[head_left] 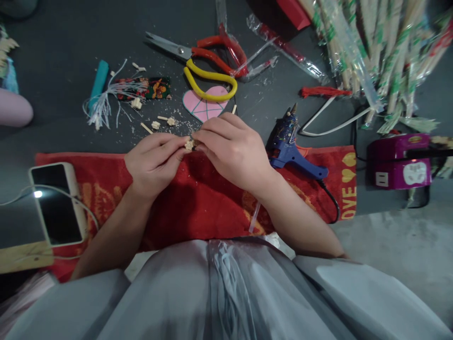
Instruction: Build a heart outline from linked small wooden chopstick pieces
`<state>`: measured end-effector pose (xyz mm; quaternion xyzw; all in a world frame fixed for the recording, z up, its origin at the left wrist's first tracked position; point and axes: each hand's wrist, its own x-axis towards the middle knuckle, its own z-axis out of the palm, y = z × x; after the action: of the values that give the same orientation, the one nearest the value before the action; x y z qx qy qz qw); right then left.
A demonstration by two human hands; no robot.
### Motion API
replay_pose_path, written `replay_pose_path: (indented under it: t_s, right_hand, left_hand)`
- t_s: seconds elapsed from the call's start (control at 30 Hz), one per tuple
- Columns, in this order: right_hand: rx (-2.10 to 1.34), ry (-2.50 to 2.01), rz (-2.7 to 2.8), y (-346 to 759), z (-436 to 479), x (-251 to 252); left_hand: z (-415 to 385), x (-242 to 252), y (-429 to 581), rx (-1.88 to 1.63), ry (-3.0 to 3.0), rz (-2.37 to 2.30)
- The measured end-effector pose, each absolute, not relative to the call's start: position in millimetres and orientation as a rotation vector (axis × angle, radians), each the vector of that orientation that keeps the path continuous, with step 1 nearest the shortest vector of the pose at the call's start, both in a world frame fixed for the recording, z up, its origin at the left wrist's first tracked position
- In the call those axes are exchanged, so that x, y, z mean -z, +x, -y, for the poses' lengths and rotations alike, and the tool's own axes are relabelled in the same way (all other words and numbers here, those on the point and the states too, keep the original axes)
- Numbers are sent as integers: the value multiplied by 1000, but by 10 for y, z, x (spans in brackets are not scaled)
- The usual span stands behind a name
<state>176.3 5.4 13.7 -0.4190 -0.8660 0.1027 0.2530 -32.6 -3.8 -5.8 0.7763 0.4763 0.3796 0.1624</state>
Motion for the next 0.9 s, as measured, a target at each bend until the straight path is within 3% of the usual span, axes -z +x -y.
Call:
replay_pose_path:
  t_s: [0.9]
  right_hand:
    - [-351,-1238,2325,1709,-20,-133]
  left_hand:
    - [36,60,-281,-1180,2360,-1380]
